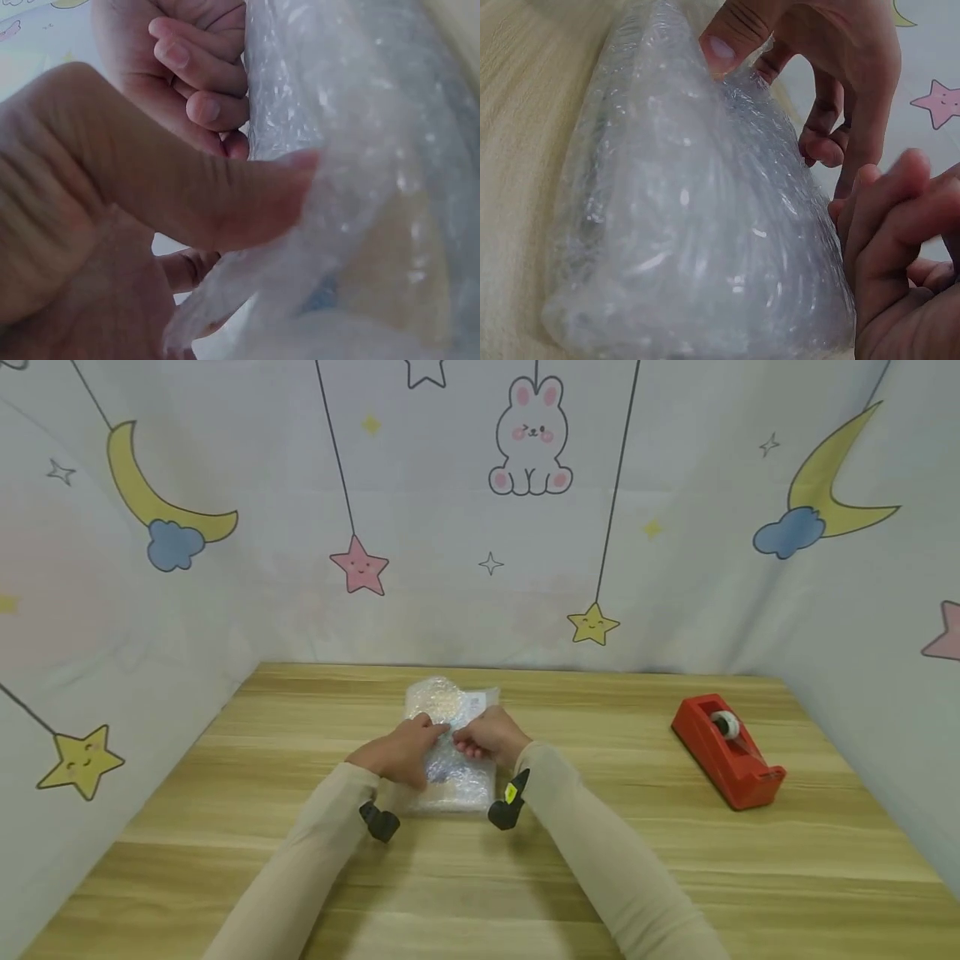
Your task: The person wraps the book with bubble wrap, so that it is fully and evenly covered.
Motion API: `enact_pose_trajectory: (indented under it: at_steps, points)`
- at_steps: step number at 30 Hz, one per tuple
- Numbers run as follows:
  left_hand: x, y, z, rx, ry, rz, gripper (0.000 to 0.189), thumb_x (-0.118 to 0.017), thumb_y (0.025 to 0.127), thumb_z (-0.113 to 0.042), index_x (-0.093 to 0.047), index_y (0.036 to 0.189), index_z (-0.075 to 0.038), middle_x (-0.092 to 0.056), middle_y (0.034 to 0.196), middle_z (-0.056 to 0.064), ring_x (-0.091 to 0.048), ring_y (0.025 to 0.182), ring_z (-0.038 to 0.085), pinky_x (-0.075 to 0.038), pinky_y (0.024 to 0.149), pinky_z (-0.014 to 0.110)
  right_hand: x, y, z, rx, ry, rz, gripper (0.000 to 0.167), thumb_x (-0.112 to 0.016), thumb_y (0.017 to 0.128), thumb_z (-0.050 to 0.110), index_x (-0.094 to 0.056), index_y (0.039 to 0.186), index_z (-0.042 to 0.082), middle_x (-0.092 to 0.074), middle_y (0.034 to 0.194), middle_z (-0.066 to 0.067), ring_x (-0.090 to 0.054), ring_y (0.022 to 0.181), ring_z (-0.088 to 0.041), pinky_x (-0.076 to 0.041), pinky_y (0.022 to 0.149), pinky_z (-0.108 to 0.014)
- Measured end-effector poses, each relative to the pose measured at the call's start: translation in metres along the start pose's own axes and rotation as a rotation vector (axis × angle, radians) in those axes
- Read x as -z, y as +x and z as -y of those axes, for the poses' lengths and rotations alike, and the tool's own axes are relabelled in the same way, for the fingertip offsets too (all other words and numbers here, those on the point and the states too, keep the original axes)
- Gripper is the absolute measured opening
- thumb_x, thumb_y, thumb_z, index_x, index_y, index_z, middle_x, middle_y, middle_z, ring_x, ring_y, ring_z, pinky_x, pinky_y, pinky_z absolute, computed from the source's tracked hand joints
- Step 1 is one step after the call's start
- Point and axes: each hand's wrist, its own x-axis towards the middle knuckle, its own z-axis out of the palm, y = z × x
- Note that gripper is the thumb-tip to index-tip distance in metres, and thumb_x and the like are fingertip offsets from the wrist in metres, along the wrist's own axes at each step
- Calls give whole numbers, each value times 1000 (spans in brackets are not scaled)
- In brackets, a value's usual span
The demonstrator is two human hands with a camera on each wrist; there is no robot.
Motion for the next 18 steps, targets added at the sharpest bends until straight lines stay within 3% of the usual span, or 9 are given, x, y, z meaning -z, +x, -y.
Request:
enact_pose_trajectory:
  at_steps: [6,13,16,18]
  points:
    - [3,7,1,23,-32,44,93,-73,61,1,-43,149,-2,-51,120,16,-50,100,23,-48,87,38,1,-5,0,15,-2,-31,21,-63,92,0,-64,71,1,-58,52,2,-46,42,-3,-35,42,-15]
    - [1,10,3,47,-64,45,92,-76,62,0,-43,149,-3,-51,122,14,-51,102,23,-48,90,39,11,-16,1,-24,-21,-12,34,-58,100,20,-65,72,2,-59,52,3,-45,40,-1,-35,41,-14]
    - [1,9,2,62,-71,45,93,-76,63,1,-42,149,-4,-50,123,14,-50,102,23,-48,89,39,21,-23,2,2,-157,20,38,-57,100,27,-63,71,5,-55,51,3,-42,41,-4,-32,41,-16]
    - [1,8,1,67,-70,46,93,-75,63,1,-41,150,-5,-49,124,14,-50,103,24,-48,88,39,25,-27,4,80,-333,3,37,-58,100,30,-62,72,5,-55,53,2,-42,43,-6,-32,42,-19]
